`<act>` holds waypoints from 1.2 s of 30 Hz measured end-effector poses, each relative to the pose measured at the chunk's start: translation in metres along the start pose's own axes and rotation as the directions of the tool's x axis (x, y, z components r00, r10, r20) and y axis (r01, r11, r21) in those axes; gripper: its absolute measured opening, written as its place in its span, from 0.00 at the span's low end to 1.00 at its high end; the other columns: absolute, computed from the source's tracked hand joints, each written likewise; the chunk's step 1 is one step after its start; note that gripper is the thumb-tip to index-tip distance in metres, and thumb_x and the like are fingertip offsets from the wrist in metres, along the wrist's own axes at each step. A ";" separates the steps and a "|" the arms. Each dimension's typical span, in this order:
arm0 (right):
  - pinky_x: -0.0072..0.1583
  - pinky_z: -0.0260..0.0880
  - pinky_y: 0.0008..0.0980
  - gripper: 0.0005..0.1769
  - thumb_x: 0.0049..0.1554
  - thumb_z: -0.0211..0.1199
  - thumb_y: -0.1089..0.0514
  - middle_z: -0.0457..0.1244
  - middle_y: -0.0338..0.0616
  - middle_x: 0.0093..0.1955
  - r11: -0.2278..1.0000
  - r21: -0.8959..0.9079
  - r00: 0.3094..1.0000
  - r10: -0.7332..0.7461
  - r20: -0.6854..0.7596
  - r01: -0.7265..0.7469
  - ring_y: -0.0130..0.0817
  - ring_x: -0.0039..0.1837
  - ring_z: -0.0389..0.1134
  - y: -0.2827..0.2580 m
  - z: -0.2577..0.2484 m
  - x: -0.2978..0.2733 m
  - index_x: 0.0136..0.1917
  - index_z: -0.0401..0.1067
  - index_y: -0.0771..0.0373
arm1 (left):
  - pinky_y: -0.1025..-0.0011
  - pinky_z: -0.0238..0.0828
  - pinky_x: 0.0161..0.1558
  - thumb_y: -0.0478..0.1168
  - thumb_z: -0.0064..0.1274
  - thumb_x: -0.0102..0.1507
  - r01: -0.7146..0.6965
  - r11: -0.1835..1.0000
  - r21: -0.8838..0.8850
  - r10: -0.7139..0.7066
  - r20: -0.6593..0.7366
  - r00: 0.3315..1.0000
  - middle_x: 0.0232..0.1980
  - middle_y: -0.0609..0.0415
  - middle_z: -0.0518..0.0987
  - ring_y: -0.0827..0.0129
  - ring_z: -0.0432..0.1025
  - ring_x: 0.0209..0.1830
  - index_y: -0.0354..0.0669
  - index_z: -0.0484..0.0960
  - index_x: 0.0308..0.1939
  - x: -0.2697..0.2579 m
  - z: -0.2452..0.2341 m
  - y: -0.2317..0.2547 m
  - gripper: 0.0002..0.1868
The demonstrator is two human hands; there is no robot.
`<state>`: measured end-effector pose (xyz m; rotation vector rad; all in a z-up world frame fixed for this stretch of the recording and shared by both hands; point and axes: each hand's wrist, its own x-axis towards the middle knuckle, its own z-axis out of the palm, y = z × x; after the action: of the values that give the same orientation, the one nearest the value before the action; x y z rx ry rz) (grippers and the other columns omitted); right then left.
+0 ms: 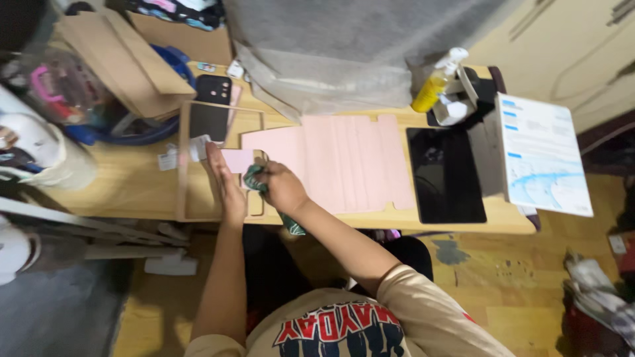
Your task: The person wipes a pink tablet case with a green cloth, then places a black tablet into the case and closes it. They smooth the case surface and apply a small sticker to the back.
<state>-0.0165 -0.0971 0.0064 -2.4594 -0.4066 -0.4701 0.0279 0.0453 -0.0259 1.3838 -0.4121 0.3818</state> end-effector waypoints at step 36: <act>0.52 0.73 0.34 0.09 0.52 0.62 0.71 0.70 0.45 0.46 0.747 0.557 0.877 0.475 -0.067 -0.363 0.34 0.49 0.71 0.071 -0.130 -0.103 0.45 0.77 0.63 | 0.60 0.68 0.61 0.44 0.60 0.67 0.337 0.792 0.508 -0.181 -0.332 0.926 0.64 0.38 0.72 0.51 0.70 0.61 0.31 0.64 0.65 -0.027 -0.152 0.010 0.31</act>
<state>-0.1116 -0.2498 0.0269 -1.8517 0.1131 -0.3497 0.0080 0.1970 -0.0514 1.9046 0.1429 0.4739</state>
